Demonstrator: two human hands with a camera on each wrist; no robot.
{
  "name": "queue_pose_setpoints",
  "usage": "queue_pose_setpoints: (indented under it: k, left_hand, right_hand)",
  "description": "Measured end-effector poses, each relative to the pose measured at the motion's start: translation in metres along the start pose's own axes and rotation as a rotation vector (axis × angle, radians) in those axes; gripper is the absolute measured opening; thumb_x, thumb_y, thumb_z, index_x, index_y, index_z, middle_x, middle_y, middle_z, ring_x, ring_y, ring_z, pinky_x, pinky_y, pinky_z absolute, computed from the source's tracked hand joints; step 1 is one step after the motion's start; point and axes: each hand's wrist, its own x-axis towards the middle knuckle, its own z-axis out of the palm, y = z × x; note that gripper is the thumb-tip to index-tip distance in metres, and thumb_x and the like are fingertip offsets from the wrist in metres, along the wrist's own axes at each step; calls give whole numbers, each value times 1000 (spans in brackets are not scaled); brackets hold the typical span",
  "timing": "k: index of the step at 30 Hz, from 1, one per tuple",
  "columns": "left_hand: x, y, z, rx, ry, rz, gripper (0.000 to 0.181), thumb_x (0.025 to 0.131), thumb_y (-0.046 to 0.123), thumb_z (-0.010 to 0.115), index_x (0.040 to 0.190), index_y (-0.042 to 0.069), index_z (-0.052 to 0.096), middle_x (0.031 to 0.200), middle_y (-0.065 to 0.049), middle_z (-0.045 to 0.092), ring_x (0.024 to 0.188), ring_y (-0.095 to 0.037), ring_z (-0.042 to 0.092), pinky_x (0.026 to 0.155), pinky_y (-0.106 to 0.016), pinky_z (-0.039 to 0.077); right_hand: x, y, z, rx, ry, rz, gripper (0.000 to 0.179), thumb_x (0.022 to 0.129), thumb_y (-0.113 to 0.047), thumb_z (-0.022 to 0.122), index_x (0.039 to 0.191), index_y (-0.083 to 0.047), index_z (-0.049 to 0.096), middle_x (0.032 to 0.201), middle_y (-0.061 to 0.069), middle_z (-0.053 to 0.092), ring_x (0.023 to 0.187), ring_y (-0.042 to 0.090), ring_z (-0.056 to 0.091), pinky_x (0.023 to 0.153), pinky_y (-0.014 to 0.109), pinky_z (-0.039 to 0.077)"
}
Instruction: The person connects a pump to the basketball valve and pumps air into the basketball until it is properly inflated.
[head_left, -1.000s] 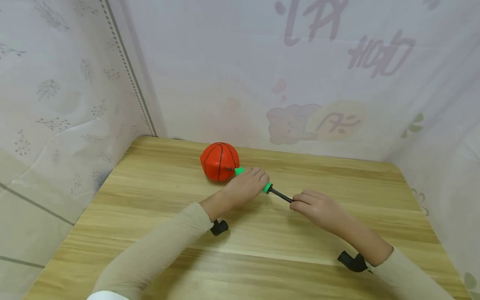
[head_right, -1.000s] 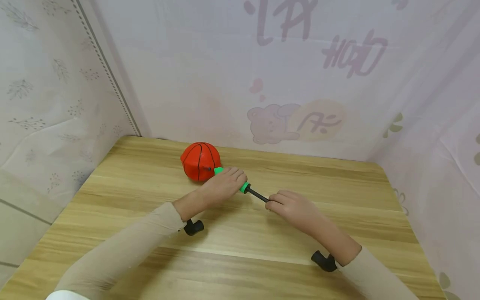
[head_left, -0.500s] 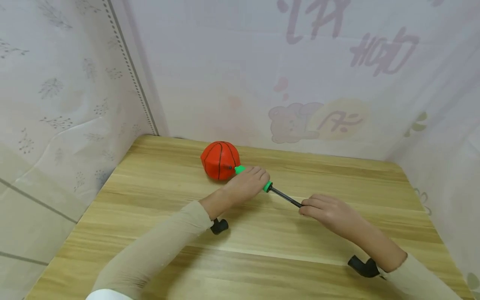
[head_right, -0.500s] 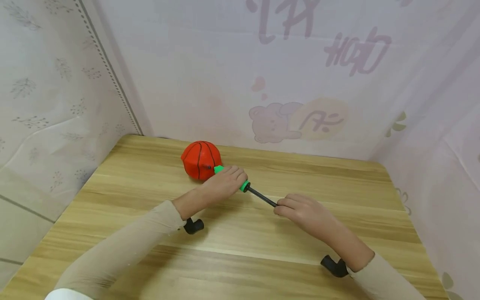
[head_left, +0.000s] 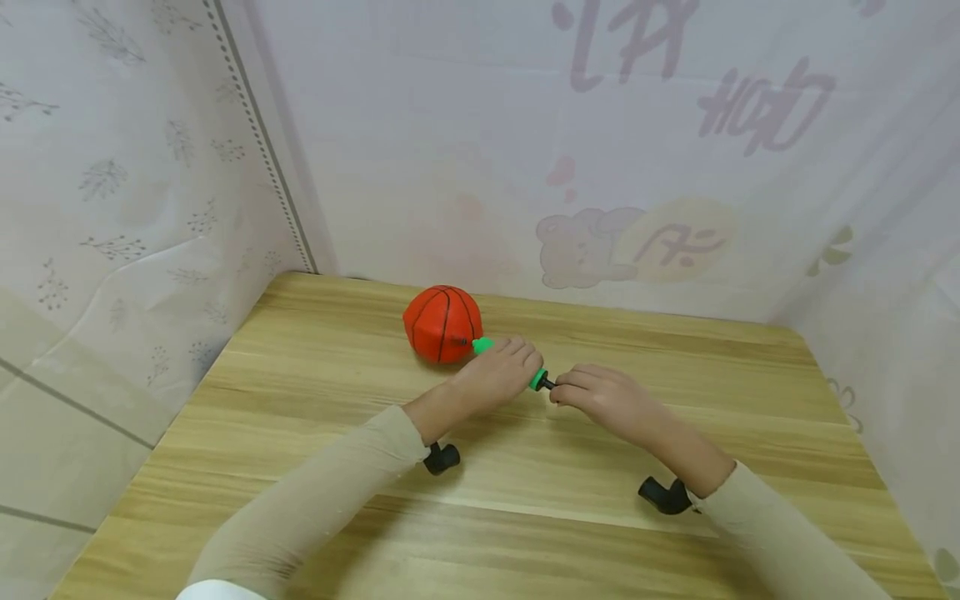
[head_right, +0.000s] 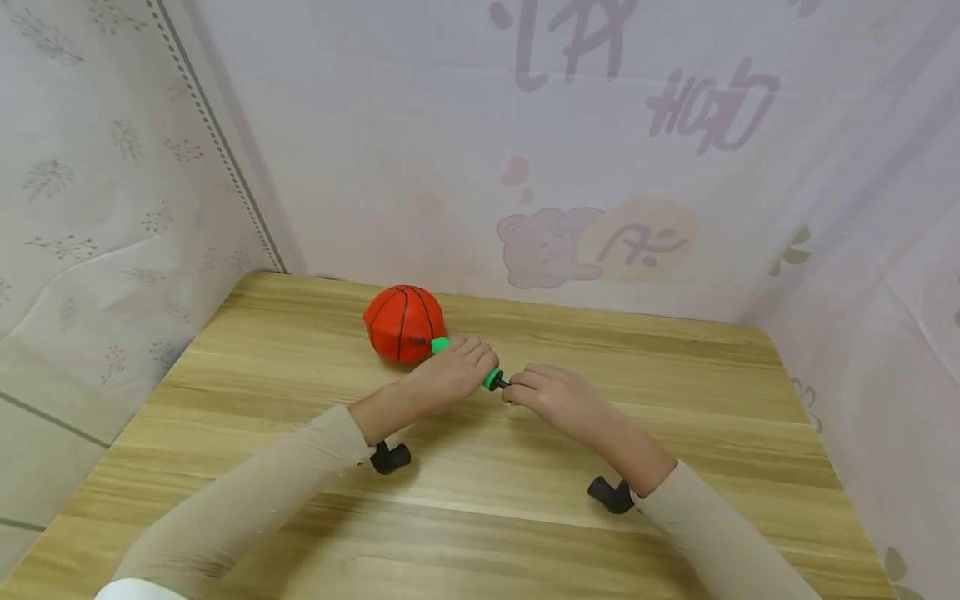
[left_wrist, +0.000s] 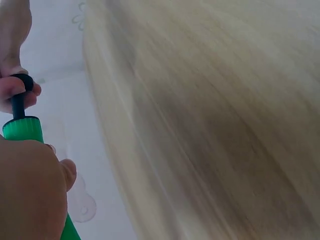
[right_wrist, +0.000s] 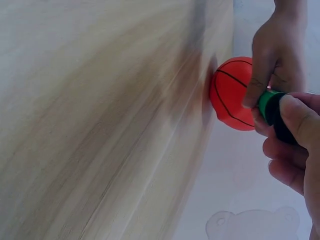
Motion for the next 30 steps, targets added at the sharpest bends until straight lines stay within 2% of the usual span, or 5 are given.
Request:
queue_pose_setpoints:
  k: [1,4,8,21,30]
  left_hand:
    - [0,0,-1,-15,1,0,16,104,6,53,120,6,53,120,-6,57,114,-22,51,106,-34,42]
    - [-1,-1,-2,-53,12,-4,17,103,4,54,119,7,52,120,-5,55,115,-21,50,108,-33,40]
    - [-2,-4,-2,-81,23,-9,15,103,4,55,117,8,51,116,-3,53,113,-20,49,106,-32,40]
    - [-5,-11,-1,-41,33,1,19,100,-1,55,117,7,52,114,-5,55,109,-20,50,104,-32,43]
    - [-2,-11,-1,-8,36,8,18,101,2,56,119,6,53,116,-5,57,110,-21,51,103,-33,44]
  right_hand:
    - [2,0,1,-7,12,-7,28,81,6,77,103,-8,67,100,1,68,88,15,64,77,24,55]
    - [3,0,1,-20,54,-16,6,95,-5,68,101,-7,67,98,2,69,85,16,64,75,25,55]
    - [-3,-3,-4,-17,68,-13,31,110,-20,42,99,-7,67,96,2,68,81,15,61,71,24,54]
    - [-46,-20,-33,-47,53,-7,36,112,-16,38,98,-6,70,96,4,69,84,18,64,75,29,55]
    - [-46,-17,-29,-51,69,-17,36,112,-16,37,101,-6,70,99,4,69,87,18,65,75,30,56]
